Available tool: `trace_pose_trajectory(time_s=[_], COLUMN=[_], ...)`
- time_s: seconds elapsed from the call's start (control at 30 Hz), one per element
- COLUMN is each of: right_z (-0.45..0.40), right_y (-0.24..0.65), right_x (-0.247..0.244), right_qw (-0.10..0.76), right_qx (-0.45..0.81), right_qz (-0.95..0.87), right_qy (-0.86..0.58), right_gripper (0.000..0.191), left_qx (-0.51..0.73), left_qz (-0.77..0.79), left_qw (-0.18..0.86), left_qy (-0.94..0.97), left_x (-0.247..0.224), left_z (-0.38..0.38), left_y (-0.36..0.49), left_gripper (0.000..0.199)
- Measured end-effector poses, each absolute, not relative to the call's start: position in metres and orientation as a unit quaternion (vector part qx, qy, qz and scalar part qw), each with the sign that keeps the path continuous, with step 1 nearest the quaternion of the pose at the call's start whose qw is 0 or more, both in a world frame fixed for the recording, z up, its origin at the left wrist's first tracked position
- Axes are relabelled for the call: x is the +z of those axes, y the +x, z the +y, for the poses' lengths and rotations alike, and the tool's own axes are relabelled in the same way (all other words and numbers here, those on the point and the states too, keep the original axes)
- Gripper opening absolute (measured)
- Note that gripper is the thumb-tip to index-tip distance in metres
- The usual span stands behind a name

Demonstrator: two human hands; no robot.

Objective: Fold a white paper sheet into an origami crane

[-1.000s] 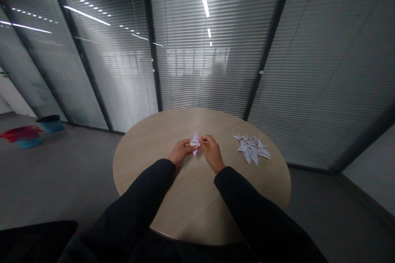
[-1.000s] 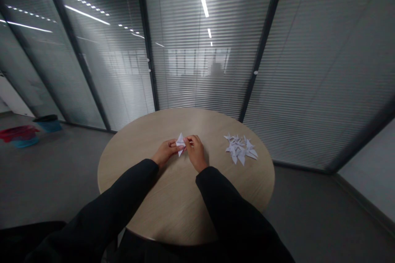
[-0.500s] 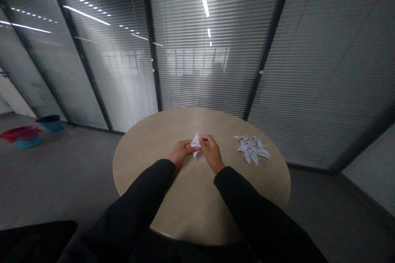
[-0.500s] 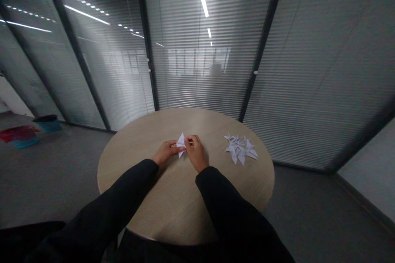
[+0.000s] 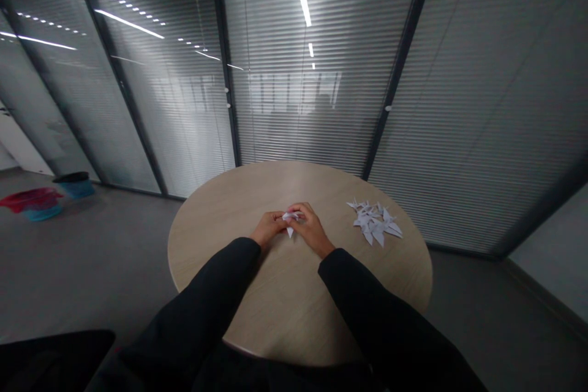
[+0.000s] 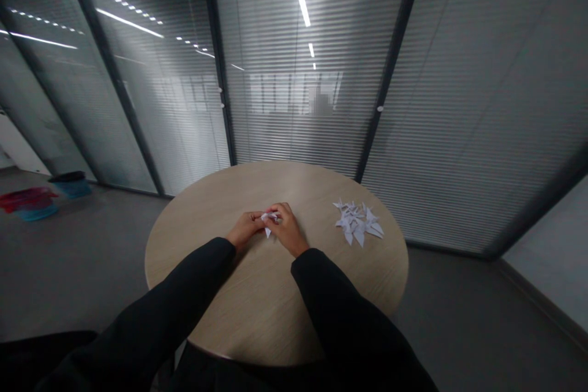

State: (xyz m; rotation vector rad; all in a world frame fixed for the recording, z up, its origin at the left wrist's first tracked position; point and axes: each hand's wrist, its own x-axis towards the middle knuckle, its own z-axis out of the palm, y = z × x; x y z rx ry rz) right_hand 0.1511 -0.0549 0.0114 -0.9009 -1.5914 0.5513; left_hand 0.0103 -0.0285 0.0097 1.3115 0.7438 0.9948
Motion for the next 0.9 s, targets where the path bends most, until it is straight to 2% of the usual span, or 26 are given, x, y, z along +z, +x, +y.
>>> trace_pose_trajectory(time_s=[0.33,0.67,0.9], right_z=[-0.046,-0.045,-0.053], right_y=[0.155,0.153,0.151], right_x=[0.005,0.005,0.011], right_qw=[0.642,0.655,0.64], right_qx=[0.24,0.257,0.343], right_qz=[-0.605,-0.559,-0.54], right_qy=[-0.406,-0.439,-0.426], right_gripper=[0.025,0.025,0.028], left_qx=[0.376,0.372,0.369], left_qz=[0.311,0.306,0.31], left_qw=[0.605,0.61,0.61], left_qy=[0.629,0.629,0.629], left_x=[0.014,0.021,0.021], left_z=[-0.034,-0.039,-0.04], left_y=[0.01,0.01,0.01], left_gripper=[0.048,0.046,0.049])
